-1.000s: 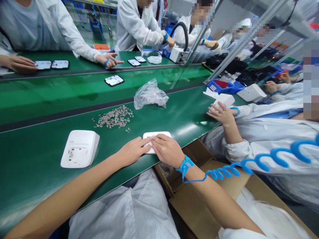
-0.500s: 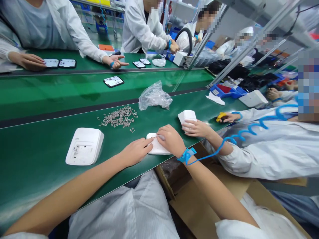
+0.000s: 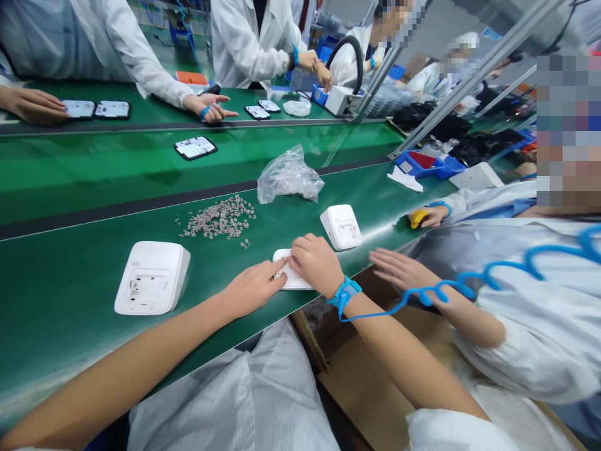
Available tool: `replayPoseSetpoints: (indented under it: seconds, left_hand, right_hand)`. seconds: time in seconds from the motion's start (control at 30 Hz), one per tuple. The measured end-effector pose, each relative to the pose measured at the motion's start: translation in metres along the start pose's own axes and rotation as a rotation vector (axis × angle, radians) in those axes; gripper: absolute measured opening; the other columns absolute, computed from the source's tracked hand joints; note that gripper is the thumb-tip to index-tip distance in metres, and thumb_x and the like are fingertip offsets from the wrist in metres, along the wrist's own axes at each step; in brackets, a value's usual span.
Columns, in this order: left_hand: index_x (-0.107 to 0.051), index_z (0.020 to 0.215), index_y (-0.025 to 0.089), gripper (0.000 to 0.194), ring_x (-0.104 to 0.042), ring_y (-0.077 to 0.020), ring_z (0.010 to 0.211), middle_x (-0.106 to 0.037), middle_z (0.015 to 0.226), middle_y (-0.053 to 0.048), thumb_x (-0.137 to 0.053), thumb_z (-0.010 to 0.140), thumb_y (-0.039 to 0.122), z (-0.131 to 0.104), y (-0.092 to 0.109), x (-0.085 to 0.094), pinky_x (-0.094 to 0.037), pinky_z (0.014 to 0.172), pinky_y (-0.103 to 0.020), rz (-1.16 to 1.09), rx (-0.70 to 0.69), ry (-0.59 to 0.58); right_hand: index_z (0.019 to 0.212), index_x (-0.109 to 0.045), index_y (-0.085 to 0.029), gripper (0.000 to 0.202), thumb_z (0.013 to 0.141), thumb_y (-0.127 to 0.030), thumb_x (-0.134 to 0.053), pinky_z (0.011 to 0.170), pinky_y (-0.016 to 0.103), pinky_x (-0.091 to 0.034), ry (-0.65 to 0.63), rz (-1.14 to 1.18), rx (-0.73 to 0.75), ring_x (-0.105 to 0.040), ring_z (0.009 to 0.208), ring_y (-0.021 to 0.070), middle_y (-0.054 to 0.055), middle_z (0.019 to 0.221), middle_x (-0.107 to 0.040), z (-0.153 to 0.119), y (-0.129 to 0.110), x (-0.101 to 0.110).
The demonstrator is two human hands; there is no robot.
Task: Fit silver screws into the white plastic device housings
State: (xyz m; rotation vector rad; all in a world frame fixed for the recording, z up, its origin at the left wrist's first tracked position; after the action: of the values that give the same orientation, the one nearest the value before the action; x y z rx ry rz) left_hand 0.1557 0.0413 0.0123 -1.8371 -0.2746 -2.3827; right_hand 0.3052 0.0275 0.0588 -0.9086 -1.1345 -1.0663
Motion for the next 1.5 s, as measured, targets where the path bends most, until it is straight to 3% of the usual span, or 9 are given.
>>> replayPoseSetpoints:
  seconds: [0.17, 0.43, 1.1, 1.33, 1.5]
  left_hand:
    - [-0.059, 0.114, 0.016, 0.030, -0.061, -0.0204, 0.098, -0.044, 0.153, -0.013, -0.031, 0.102, 0.013, 0.000, 0.000, 0.000, -0.050, 0.075, -0.033, 0.006, 0.004, -0.014]
    - [-0.059, 0.114, 0.016, 0.031, -0.061, -0.0213, 0.098, -0.045, 0.152, -0.013, -0.031, 0.101, 0.011, 0.001, 0.000, 0.000, -0.048, 0.074, -0.033, 0.027, 0.005, -0.032]
    - [-0.058, 0.109, 0.017, 0.024, -0.059, -0.0204, 0.093, -0.048, 0.149, -0.014, -0.044, 0.094, 0.006, 0.003, 0.001, 0.002, -0.052, 0.071, -0.033, 0.013, -0.019, 0.062]
    - [-0.059, 0.111, 0.017, 0.023, -0.058, -0.0196, 0.094, -0.053, 0.140, -0.014, -0.046, 0.095, 0.007, 0.005, 0.001, 0.002, -0.053, 0.073, -0.032, -0.047, -0.007, 0.044]
    - [-0.058, 0.111, 0.018, 0.024, -0.057, -0.0203, 0.094, -0.050, 0.145, -0.013, -0.048, 0.093, 0.007, 0.005, 0.001, 0.002, -0.052, 0.070, -0.033, 0.005, -0.026, 0.036]
  right_hand:
    - [0.094, -0.071, -0.018, 0.011, 0.097, -0.016, -0.061, 0.083, 0.040, -0.048, 0.081, 0.223, 0.050, -0.057, 0.093, 0.0254, 0.006, 0.102, -0.071, -0.008, 0.011, 0.003]
    - [0.087, -0.068, -0.019, 0.009, 0.092, -0.013, -0.064, 0.081, 0.040, -0.049, 0.211, 0.240, 0.004, -0.060, 0.089, 0.0239, 0.005, 0.097, -0.071, -0.011, 0.009, 0.002]
    - [0.085, -0.065, -0.017, 0.013, 0.094, -0.010, -0.060, 0.079, 0.038, -0.047, 0.251, 0.156, 0.069, -0.057, 0.091, 0.0234, 0.007, 0.100, -0.068, -0.014, 0.003, 0.000]
    - [0.088, -0.066, -0.018, 0.014, 0.096, -0.011, -0.056, 0.082, 0.041, -0.047, 0.160, 0.088, 0.133, -0.056, 0.094, 0.0265, 0.010, 0.103, -0.067, -0.013, -0.003, 0.002]
    - [0.092, -0.060, -0.020, 0.009, 0.093, -0.012, -0.056, 0.081, 0.039, -0.049, 0.249, 0.253, 0.030, -0.059, 0.090, 0.0248, 0.007, 0.098, -0.067, -0.014, 0.006, 0.003]
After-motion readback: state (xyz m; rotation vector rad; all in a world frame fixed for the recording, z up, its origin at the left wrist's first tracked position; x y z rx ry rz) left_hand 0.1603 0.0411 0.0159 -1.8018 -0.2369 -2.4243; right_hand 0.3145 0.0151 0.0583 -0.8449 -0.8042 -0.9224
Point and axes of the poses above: each hand's wrist, its own z-axis towards the middle knuckle, its own x-axis out of the back of the hand, y = z × x, the point moved 5 cm from there along z, towards the middle knuckle
